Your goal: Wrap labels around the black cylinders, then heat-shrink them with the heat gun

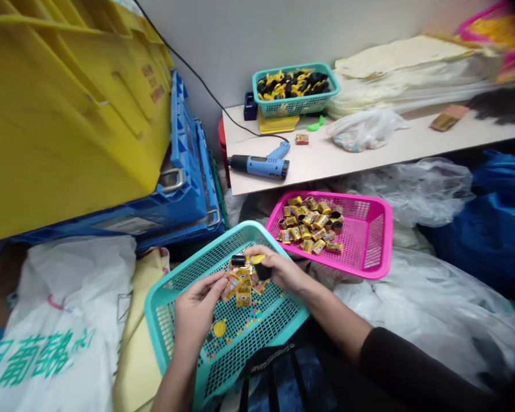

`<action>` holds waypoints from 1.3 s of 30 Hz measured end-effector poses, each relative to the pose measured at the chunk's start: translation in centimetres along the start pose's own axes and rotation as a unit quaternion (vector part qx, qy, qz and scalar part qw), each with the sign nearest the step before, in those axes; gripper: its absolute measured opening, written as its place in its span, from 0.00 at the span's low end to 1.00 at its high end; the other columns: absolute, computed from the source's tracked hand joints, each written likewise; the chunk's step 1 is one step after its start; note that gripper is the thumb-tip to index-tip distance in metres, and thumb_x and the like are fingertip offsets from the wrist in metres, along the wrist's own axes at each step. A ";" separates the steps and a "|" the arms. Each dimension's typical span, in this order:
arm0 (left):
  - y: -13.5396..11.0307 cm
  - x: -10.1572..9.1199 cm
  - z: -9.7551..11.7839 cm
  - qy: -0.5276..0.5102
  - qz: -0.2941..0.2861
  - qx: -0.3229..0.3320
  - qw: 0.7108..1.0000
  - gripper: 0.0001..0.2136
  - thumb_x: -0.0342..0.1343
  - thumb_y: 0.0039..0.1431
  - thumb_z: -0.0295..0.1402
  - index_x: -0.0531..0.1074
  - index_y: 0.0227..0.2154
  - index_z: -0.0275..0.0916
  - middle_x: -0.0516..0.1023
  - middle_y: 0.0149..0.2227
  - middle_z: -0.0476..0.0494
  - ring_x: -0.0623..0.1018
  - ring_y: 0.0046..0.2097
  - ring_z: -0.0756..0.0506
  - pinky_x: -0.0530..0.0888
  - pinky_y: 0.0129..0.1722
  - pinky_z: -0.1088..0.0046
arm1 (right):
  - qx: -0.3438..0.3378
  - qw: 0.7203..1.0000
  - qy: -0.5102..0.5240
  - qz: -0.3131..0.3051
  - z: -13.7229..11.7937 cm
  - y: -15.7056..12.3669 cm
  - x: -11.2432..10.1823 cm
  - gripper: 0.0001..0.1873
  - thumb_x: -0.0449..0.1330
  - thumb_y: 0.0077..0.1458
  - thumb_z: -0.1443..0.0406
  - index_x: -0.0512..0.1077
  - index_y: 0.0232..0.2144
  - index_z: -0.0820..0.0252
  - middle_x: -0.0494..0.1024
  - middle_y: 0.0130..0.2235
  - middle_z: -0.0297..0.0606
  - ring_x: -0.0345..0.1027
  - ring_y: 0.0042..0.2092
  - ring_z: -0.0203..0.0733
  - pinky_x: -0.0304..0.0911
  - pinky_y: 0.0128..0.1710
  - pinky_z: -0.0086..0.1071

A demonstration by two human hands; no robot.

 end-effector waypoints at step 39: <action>-1.7 0.6 -0.2 -0.117 -0.111 0.002 0.987 0.12 0.69 0.40 0.30 0.80 0.32 0.40 0.83 0.35 0.45 0.80 0.38 0.46 0.78 0.39 0.71 | 0.084 0.989 0.095 -0.080 3.1 -1.4 3.8 0.30 0.64 0.50 0.47 0.70 0.50 0.57 0.73 0.41 0.39 0.69 0.40 0.36 0.66 0.38 0.31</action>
Point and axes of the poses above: each hand's wrist, its own y-axis towards the middle knuckle, its own x-axis out of the palm, z = x × y, the point moved 2 cm from there along y, towards the middle knuckle
